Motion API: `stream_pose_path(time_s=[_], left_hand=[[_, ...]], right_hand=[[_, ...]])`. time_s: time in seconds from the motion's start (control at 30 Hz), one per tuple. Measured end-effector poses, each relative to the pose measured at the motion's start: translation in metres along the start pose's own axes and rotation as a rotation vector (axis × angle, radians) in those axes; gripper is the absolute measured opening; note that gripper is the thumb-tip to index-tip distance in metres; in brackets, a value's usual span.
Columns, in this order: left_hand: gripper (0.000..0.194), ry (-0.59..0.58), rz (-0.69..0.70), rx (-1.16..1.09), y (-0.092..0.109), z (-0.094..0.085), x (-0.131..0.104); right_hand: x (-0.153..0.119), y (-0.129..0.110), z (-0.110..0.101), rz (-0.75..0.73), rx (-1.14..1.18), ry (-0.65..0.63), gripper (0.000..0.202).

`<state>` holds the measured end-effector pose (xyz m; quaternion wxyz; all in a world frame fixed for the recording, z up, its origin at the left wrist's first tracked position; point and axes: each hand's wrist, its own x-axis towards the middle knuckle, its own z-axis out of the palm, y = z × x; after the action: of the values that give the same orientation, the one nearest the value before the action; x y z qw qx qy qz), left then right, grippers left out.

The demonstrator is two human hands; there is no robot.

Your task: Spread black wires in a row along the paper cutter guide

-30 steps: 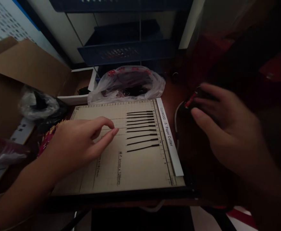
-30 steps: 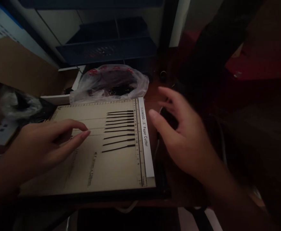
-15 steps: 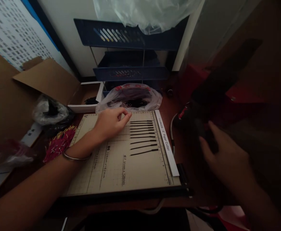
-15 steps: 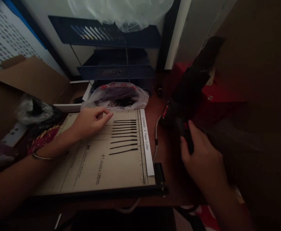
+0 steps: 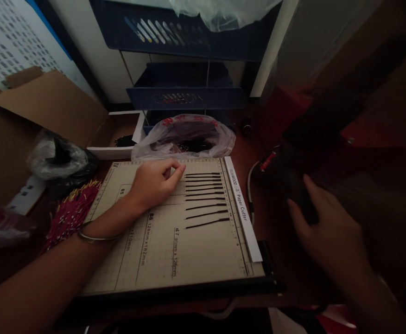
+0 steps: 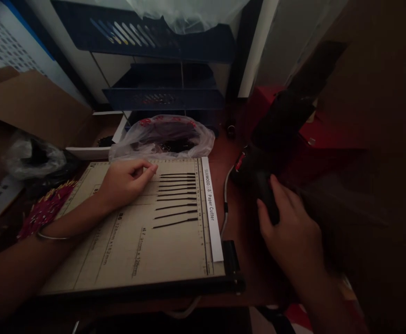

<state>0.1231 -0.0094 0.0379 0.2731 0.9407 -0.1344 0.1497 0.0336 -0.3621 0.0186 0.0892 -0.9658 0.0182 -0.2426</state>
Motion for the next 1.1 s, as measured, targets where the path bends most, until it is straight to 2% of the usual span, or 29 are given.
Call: stream_pose_path(time_s=[0.5,0.67,0.9,1.03,1.1], left_hand=[[0.036,-0.037,0.036,-0.011,0.006,-0.004,-0.003],[0.035,-0.052,0.038,-0.027,0.008,-0.005,-0.003],[0.034,-0.062,0.055,-0.021,0.008,-0.006,-0.003],[0.035,-0.046,0.06,-0.026,0.006,-0.005,-0.002],[0.036,-0.038,0.057,-0.025,0.005,-0.004,-0.003]], right_hand=[[-0.002,-0.004,-0.001,0.057,0.065,-0.09,0.071],[0.0,-0.007,-0.002,0.112,0.031,-0.086,0.075],[0.003,-0.005,-0.004,0.168,0.035,-0.156,0.077],[-0.003,0.002,0.001,0.096,0.079,-0.084,0.072],[-0.005,-0.001,0.0,0.084,0.133,-0.045,0.076]])
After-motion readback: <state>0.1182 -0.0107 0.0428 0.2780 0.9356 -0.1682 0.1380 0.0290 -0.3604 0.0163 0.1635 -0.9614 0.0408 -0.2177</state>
